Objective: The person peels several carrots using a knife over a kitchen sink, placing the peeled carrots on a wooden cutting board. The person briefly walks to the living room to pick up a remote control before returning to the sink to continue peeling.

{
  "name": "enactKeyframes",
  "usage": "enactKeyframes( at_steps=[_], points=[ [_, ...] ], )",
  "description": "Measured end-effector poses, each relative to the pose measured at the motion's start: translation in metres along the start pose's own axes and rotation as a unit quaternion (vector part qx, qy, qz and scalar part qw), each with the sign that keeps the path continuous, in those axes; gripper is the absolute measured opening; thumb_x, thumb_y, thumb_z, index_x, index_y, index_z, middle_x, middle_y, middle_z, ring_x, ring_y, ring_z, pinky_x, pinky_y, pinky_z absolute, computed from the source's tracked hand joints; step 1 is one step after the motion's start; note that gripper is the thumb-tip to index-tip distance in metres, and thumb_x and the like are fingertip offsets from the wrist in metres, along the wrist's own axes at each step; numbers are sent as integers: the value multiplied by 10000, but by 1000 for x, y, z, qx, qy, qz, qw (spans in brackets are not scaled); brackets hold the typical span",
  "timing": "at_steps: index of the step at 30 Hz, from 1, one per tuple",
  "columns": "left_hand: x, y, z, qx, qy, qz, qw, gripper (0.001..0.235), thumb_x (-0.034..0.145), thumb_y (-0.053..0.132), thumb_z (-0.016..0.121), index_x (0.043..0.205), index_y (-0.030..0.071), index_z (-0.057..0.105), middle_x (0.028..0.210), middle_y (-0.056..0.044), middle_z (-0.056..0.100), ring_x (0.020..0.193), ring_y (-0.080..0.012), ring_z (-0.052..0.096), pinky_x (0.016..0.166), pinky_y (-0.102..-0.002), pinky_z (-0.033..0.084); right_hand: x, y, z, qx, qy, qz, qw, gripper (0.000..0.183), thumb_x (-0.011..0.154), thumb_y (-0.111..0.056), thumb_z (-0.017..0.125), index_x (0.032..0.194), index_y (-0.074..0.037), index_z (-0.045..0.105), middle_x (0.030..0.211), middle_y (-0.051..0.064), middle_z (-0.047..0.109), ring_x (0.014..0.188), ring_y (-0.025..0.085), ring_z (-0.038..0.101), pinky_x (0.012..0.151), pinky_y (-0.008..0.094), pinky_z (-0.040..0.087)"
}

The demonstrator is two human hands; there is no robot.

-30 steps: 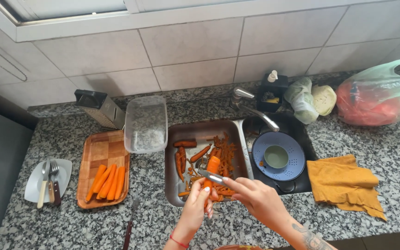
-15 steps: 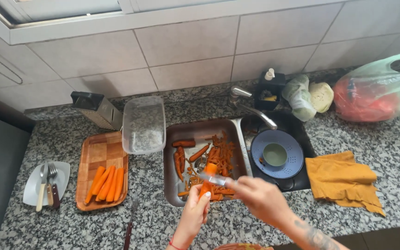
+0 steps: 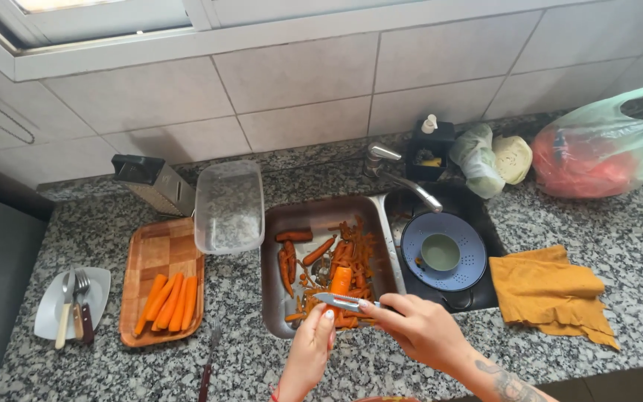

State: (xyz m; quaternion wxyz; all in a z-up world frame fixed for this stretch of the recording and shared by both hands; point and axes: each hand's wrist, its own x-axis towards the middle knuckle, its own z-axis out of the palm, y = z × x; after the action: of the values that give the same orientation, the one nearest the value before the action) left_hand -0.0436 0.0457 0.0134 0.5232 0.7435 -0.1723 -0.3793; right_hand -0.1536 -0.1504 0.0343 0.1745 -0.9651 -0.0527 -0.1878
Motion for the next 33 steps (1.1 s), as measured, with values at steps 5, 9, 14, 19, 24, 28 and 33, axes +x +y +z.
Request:
enactKeyframes(
  at_steps=[5, 9, 14, 19, 24, 28, 33],
  points=[
    [-10, 12, 0, -118, -44, -52, 991, 466, 917, 408, 374, 1139, 108, 654, 543, 38, 328, 430, -62, 274, 404, -220, 231, 6, 51, 9, -32, -4, 127, 991, 306, 857, -174, 550, 1151, -232, 613, 830, 8, 613, 498, 153, 542, 309, 280, 421],
    [-10, 27, -2, -82, -22, -132, 988, 601, 839, 492, 461, 1342, 162, 432, 774, 0, 455, 534, -91, 340, 497, -254, 286, 8, 50, -10, 6, -7, 187, 982, 371, 884, -202, 537, 1254, -230, 551, 897, -4, 609, 517, 184, 564, 397, 330, 389],
    [-16, 29, -4, 23, -26, -73, 997, 340, 918, 442, 427, 1117, 168, 401, 682, 0, 371, 546, -121, 289, 597, -274, 274, -4, 6, -6, 12, -38, 35, 999, 403, 882, -140, 530, 1276, -222, 499, 1000, 50, 587, 704, 224, 604, 427, 333, 444],
    [-21, 28, -5, 14, -29, -59, 998, 358, 897, 447, 439, 1119, 166, 443, 763, 3, 442, 613, -115, 399, 643, -272, 335, 5, 41, -7, 9, 7, 155, 988, 315, 875, -188, 534, 1184, -207, 590, 855, 6, 623, 499, 173, 561, 349, 303, 402],
    [-11, 21, -3, 24, 10, -33, 999, 398, 920, 420, 378, 1146, 149, 563, 696, 31, 453, 523, -85, 358, 524, -259, 267, 2, -2, -11, 20, 20, 68, 997, 429, 795, -129, 645, 1208, -216, 566, 890, 23, 656, 568, 164, 614, 362, 287, 481],
    [-16, 29, -1, 57, 42, 5, 997, 380, 907, 380, 410, 1151, 157, 598, 789, 32, 582, 680, -95, 502, 634, -245, 385, 4, -2, -5, -17, -30, 12, 999, 433, 850, -98, 557, 1263, -217, 498, 878, 38, 596, 518, 175, 527, 345, 288, 402],
    [-20, 27, -3, 76, 33, 12, 997, 466, 886, 427, 411, 1237, 147, 539, 995, 18, 635, 878, -115, 586, 745, -260, 426, -1, 46, -7, -87, -13, 179, 980, 367, 871, -243, 556, 1238, -252, 552, 795, 4, 566, 423, 207, 484, 310, 343, 332]
  ],
)
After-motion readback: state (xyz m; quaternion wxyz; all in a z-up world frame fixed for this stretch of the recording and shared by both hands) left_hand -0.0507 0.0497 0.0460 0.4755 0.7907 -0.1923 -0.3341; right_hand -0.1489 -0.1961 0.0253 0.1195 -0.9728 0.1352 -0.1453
